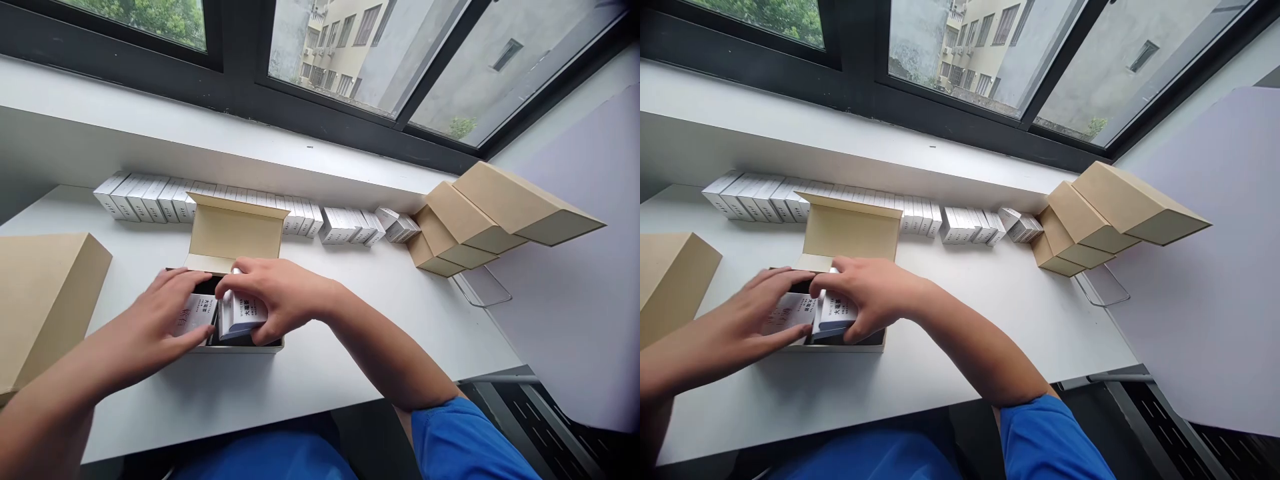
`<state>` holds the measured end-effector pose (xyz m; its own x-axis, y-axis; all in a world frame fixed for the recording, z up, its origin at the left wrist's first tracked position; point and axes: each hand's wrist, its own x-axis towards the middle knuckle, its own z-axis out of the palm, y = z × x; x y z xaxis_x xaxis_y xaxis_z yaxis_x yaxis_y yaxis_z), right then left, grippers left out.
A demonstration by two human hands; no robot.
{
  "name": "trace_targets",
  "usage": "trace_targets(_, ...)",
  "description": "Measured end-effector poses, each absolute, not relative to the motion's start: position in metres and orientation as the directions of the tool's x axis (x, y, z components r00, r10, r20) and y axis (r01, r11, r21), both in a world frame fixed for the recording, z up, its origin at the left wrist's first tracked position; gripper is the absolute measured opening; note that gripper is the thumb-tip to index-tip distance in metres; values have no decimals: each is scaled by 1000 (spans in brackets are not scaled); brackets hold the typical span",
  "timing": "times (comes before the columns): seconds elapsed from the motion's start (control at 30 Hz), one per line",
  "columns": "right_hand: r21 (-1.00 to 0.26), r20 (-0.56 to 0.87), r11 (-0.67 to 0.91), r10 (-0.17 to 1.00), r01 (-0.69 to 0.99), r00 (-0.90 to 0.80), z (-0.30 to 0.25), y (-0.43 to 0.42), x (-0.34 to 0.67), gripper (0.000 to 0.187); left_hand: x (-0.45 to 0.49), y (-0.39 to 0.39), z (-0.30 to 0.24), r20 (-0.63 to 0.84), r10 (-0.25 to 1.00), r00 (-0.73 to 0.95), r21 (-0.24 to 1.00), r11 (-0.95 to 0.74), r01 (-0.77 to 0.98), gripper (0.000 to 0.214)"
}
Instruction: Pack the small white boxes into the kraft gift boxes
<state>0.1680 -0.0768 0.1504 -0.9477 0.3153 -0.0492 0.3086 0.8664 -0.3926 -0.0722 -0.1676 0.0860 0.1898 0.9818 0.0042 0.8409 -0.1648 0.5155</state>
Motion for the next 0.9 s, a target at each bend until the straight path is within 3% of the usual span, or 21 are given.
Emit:
trace_targets(0.13,-485,-43,853,198,193,-979,147,-81,165,62,-93,-180,81,107,994,-32,580,-36,814,69)
trace_targets(0.23,-442,-130,841,284,312,-950,141,-78,165,60,-99,-182,60,99,993,-71,687,-17,727,75)
trace_targets(0.37,-300,-240,831,410,469,-880,129,-73,158,51,-97,-180,31,69,995,-72,910,-33,414,65)
trace_targets(0.47,-248,-344,835,398,492,-850,119,-75,151,45,-91,-177,18,-6,995,-102,994,17,107,83)
trace_targets(0.53,-254,-379,828,390,500,-839,113,-77,150,50,-88,-175,11,-51,991,-123,998,54,25,101)
trace_targets(0.63,-366,-380,764,398,531,-835,109,-79,156,63,-85,-175,8,-77,989,-128,997,80,23,110)
trace_targets(0.77,-572,-341,583,470,577,-814,113,-86,170,56,-81,-182,19,-166,982,-92,985,170,40,89)
trace_targets(0.9,-750,-122,457,615,479,-779,121,-84,189,50,-84,-184,33,-215,974,-72,970,222,99,84)
